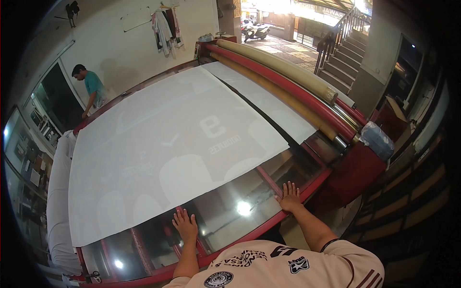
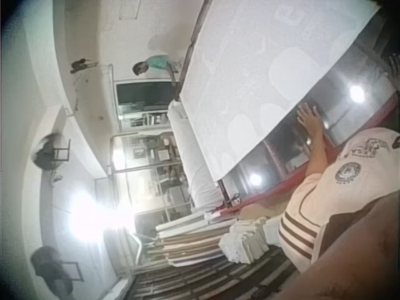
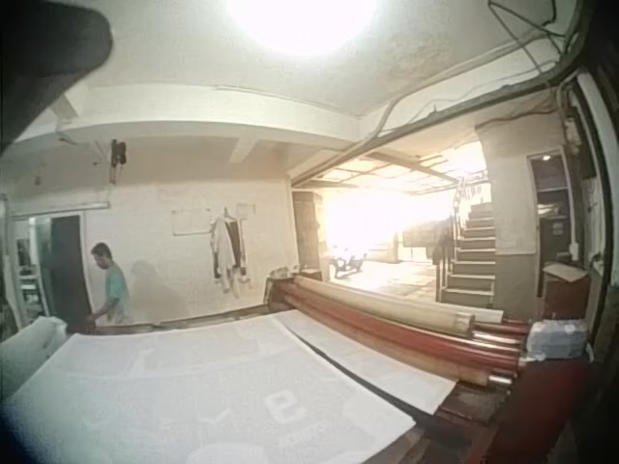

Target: Cutting and preparing printed fabric sections on a large workstation.

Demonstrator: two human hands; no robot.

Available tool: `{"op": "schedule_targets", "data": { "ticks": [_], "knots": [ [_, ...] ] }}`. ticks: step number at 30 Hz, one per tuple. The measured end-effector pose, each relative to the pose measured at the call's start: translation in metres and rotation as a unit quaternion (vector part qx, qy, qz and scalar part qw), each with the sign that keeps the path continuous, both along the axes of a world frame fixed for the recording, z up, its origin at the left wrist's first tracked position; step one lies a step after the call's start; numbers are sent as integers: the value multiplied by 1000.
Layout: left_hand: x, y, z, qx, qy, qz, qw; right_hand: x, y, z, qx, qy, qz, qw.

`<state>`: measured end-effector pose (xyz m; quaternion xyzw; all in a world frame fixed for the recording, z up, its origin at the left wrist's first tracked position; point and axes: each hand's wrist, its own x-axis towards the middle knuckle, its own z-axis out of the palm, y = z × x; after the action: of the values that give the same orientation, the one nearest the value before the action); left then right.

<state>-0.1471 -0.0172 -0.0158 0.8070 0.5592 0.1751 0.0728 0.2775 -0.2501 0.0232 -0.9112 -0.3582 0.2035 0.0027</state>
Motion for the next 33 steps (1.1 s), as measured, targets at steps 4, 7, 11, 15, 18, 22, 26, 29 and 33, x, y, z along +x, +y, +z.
{"op": "schedule_targets", "data": {
  "ticks": [4, 7, 11, 15, 18, 22, 26, 29, 33],
  "knots": [
    [1, 0, 0, -2, 7, -1, 1000, 0, 0, 2, -5, 3, -4, 1000],
    [1, -1, 0, 3, 3, -3, 1000, 0, 0, 3, -2, -1, -4, 1000],
    [2, -1, 0, 3, 4, -3, 1000, 0, 0, 4, -6, 6, -4, 1000],
    [2, -1, 2, -6, 3, 1, 1000, 0, -1, 4, -1, 11, -7, 1000],
    [3, -2, 4, -14, 1, 2, 1000, 1, -1, 4, -4, 9, -3, 1000],
    [3, -2, 5, -6, 7, 0, 1000, 1, -1, 4, -7, 9, -3, 1000],
    [3, -1, 2, -10, 10, 1, 1000, 0, -1, 5, -10, 8, -3, 1000],
    [2, -1, 0, -1, 9, -1, 1000, 0, -1, 5, -9, 8, -4, 1000],
    [1, -1, -1, 2, 7, -2, 1000, 0, -1, 3, -1, 8, -5, 1000]
  ]
}}
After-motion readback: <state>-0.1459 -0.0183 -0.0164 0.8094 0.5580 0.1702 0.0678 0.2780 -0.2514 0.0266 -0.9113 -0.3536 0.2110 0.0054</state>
